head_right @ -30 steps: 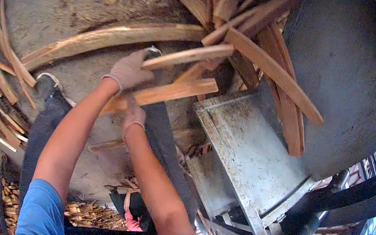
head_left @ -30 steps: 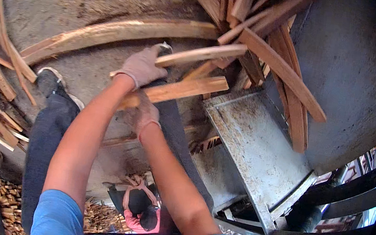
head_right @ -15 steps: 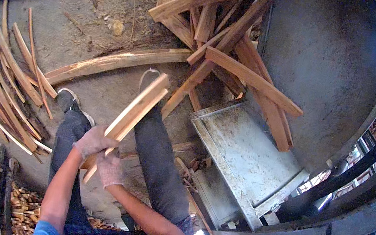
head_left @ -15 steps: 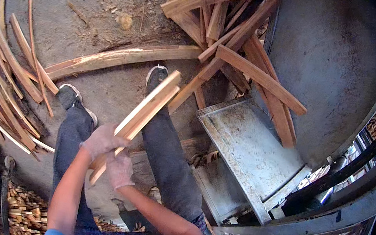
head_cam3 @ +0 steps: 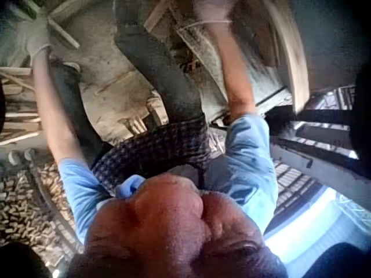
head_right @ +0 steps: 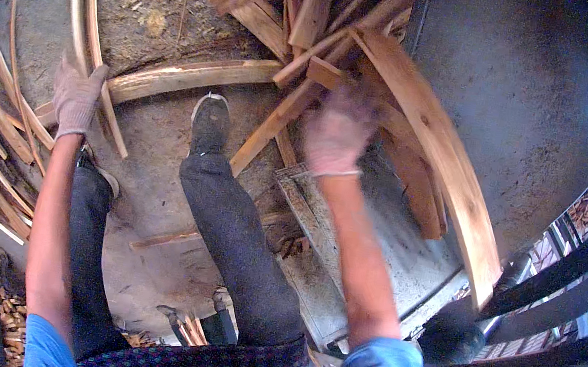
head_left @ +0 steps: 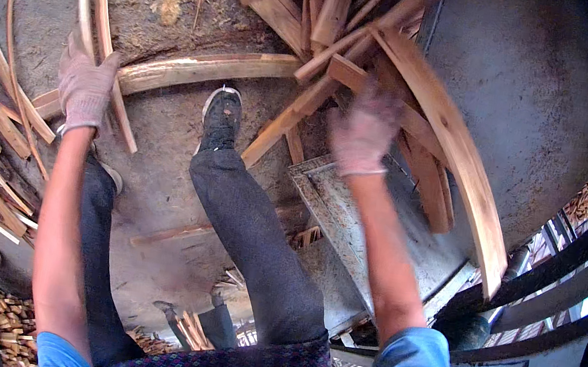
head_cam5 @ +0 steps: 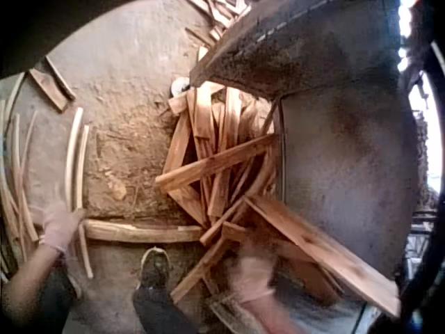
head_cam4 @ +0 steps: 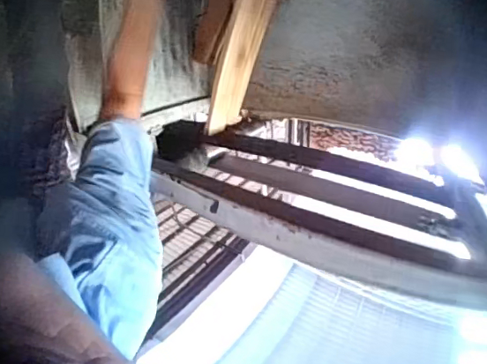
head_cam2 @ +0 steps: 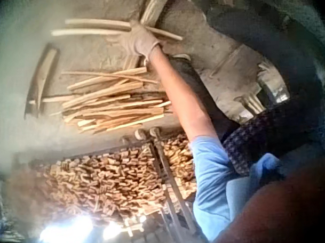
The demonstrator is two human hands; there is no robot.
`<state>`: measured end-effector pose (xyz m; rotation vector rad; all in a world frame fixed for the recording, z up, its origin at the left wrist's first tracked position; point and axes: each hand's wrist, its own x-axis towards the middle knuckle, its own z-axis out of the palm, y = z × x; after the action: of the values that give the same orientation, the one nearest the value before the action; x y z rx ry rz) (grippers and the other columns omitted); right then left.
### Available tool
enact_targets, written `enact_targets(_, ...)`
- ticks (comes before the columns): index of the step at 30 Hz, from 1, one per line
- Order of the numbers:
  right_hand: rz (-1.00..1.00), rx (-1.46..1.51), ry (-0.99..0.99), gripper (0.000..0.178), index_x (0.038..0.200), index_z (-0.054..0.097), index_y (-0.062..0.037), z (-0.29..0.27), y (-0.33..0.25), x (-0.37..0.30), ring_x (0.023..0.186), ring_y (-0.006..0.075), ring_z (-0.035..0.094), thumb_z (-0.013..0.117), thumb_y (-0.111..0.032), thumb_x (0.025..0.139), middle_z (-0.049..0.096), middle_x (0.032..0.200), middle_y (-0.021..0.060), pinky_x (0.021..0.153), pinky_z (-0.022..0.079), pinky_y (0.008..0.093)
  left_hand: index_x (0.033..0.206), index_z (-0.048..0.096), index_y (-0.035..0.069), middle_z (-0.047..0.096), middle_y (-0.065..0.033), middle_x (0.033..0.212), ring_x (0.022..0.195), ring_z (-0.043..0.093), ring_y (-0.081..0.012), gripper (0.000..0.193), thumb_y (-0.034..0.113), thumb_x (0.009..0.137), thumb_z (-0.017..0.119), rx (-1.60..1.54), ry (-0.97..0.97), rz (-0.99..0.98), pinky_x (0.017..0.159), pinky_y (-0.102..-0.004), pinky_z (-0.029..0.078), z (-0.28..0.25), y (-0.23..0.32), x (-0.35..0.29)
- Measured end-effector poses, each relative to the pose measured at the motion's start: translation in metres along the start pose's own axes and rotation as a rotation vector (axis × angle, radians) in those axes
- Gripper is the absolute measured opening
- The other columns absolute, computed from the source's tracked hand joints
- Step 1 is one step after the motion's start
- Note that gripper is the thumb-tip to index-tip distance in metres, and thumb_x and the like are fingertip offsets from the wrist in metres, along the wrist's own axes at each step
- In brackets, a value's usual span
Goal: The person repeatedly picks up wooden planks from a pile on the floor and stacks them onto a growing pile. They wear gloves and handle the planks by hand, moving between different piles to gather and organize the wood.
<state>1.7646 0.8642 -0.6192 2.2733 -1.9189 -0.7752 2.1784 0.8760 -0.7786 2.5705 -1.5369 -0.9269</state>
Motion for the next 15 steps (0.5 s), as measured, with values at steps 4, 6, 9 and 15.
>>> enact_targets(4, 0.084, 0.016, -0.243, 0.056, 0.130, 0.063, 0.0022, 0.070, 0.112, 0.010, 0.117, 0.0402, 0.066, 0.074, -0.026, 0.084, 0.065, 0.125, 0.0326, 0.103, 0.052, 0.0479, 0.151, 0.045, -0.001, 0.057, -0.0234, 0.144, 0.137, 0.051, -0.0402, 0.080, 0.033, 0.086, 0.079, -0.308, 0.018, 0.261, 0.118, -0.0423, 0.039, 0.005, 0.085, -0.056)
enact_targets(6, 0.007, 0.108, -0.280, 0.046, 0.120, 0.068, 0.0019, 0.079, 0.123, 0.015, 0.107, 0.0384, 0.070, 0.074, -0.025, 0.084, 0.070, 0.114, 0.0298, 0.093, 0.056, 0.0476, 0.150, 0.047, -0.001, 0.057, -0.0243, 0.143, 0.138, 0.051, -0.0391, 0.080, 0.036, 0.086, 0.079, -0.413, -0.200, 0.233, 0.118, -0.0425, 0.039, 0.006, 0.118, -0.093)
enact_targets(9, -0.140, 0.035, -0.684, 0.036, 0.109, 0.072, -0.0006, 0.012, 0.092, 0.040, 0.090, 0.0383, 0.074, 0.074, -0.026, 0.083, 0.075, 0.096, 0.0244, 0.080, 0.059, 0.0493, 0.151, 0.047, 0.001, 0.056, -0.0238, 0.145, 0.137, 0.051, -0.0382, 0.082, 0.042, 0.087, 0.078, -0.360, -0.348, 0.307, 0.117, -0.0428, 0.040, 0.005, 0.151, -0.124)
enact_targets(15, -0.170, 0.306, -0.200, 0.046, 0.112, 0.065, -0.0051, -0.047, 0.065, 0.048, 0.081, 0.0399, 0.073, 0.077, -0.033, 0.077, 0.073, 0.085, 0.0193, 0.072, 0.059, 0.0509, 0.140, 0.060, 0.000, 0.066, -0.0179, 0.133, 0.121, 0.063, -0.0272, 0.067, 0.053, 0.099, 0.063, -1.012, -0.859, 0.052, 0.109, -0.0373, 0.045, 0.013, 0.202, -0.109)
